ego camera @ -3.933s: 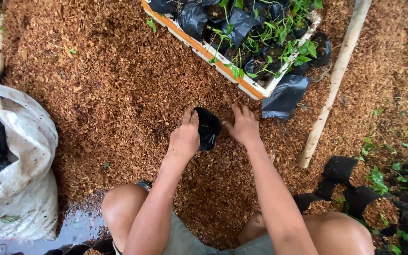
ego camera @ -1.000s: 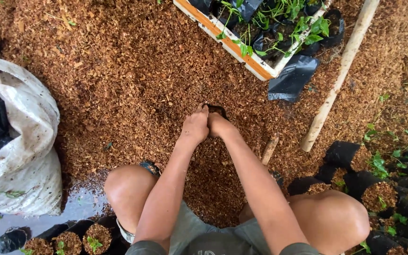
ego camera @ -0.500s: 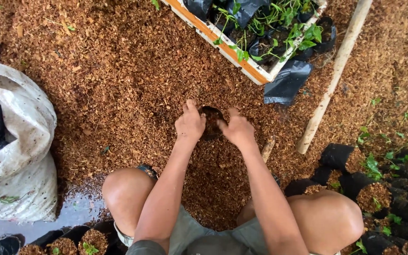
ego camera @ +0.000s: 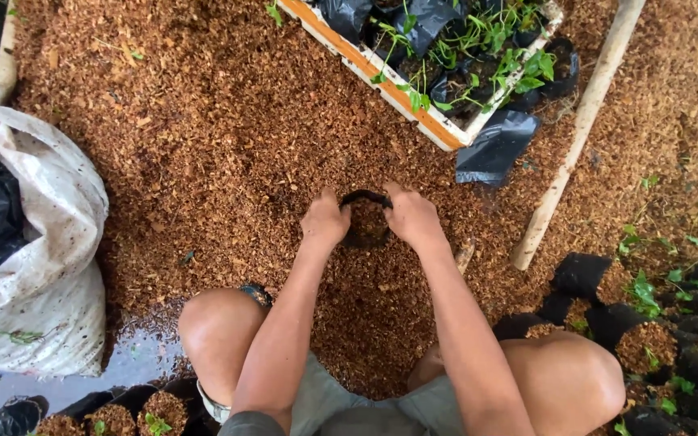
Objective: The person sits on the ground and plants small seedlings into black plastic bags filled with soil. They pick up seedlings from a nearby tray, place them into the bags, and press the soil around the base of each plant.
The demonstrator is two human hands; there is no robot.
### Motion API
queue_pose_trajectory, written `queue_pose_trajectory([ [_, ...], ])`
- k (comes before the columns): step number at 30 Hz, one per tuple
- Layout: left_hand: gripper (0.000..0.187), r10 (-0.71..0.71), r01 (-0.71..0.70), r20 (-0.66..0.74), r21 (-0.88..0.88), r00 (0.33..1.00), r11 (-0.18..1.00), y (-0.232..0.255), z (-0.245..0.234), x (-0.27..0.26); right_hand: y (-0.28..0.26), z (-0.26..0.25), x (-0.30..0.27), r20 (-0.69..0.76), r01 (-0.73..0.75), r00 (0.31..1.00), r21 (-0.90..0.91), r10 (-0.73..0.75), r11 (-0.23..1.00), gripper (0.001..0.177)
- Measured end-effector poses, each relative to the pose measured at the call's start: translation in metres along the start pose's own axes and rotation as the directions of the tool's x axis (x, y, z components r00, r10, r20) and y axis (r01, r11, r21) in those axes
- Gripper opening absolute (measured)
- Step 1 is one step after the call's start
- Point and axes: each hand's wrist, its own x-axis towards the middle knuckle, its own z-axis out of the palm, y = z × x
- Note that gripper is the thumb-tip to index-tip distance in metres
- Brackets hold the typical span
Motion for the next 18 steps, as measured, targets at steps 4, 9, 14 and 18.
queue_pose_trajectory([
  [4,0.046,0.087,-0.083,0.027,-0.119,0.996,0.989,0.009,-0.009,-0.001,-0.035,-0.026,-0.024,-0.11,0.007,0.994,0.09,0.003,0.996,0.037],
  [9,0.033,0.119,-0.106,0.05,-0.219,0.992,0.97,0.007,0.012,0.01,-0.044,-0.001,-0.022,-0.042,0.121,0.993,0.279,-0.114,0.953,0.027],
  [14,0.035,0.177,-0.168,0.025,-0.215,0.984,0.962,0.003,0.016,0.001,-0.043,0.057,-0.002,0.136,0.118,0.983,0.07,-0.127,0.99,0.031],
  [18,0.033,0.184,-0.175,0.028,-0.19,0.983,0.966,0.0,0.005,-0.002,-0.017,0.103,0.028,0.148,0.199,0.97,-0.02,-0.194,0.98,0.036],
])
